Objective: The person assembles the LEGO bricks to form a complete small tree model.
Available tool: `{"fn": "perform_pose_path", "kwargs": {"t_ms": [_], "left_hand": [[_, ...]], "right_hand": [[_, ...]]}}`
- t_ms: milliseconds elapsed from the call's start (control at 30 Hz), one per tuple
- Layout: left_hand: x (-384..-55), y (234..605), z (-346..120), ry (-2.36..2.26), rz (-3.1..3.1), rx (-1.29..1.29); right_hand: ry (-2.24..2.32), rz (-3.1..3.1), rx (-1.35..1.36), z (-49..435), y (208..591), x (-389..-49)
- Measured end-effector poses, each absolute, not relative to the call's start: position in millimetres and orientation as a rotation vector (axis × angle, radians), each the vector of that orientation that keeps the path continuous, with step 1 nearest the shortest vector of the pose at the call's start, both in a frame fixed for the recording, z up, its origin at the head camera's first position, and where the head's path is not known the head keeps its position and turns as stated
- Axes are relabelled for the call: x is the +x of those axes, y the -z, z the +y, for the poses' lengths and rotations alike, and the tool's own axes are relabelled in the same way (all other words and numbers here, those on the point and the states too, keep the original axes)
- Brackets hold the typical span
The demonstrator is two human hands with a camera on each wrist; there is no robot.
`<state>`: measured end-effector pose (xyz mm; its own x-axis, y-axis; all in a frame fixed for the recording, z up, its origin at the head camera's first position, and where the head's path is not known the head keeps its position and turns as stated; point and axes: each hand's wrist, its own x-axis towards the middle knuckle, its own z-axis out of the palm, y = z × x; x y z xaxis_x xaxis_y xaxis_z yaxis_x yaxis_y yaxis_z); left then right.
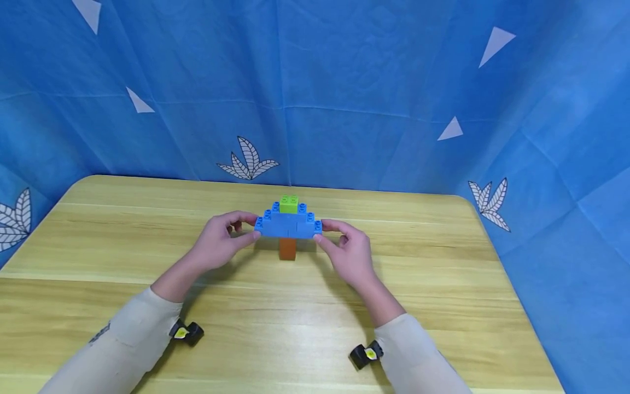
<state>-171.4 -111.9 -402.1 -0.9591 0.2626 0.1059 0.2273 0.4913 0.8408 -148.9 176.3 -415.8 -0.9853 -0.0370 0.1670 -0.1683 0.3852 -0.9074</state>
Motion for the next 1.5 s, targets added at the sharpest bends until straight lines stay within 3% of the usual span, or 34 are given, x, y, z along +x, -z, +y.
{"fn": "perform_pose_path", "kwargs": {"t_ms": [800, 1500], "left_hand": [[-185.1, 415.9, -88.2, -1.631, 2.525, -0.155], [-190.9, 414.2, -96.3, -1.388, 2.582, -0.086]], "right_hand": [[-1.721, -2.621, -0.173, 156.7, 423.2, -174.2], [-1.594, -2.765, -0.237, 156.4, 424.2, -172.2]]}}
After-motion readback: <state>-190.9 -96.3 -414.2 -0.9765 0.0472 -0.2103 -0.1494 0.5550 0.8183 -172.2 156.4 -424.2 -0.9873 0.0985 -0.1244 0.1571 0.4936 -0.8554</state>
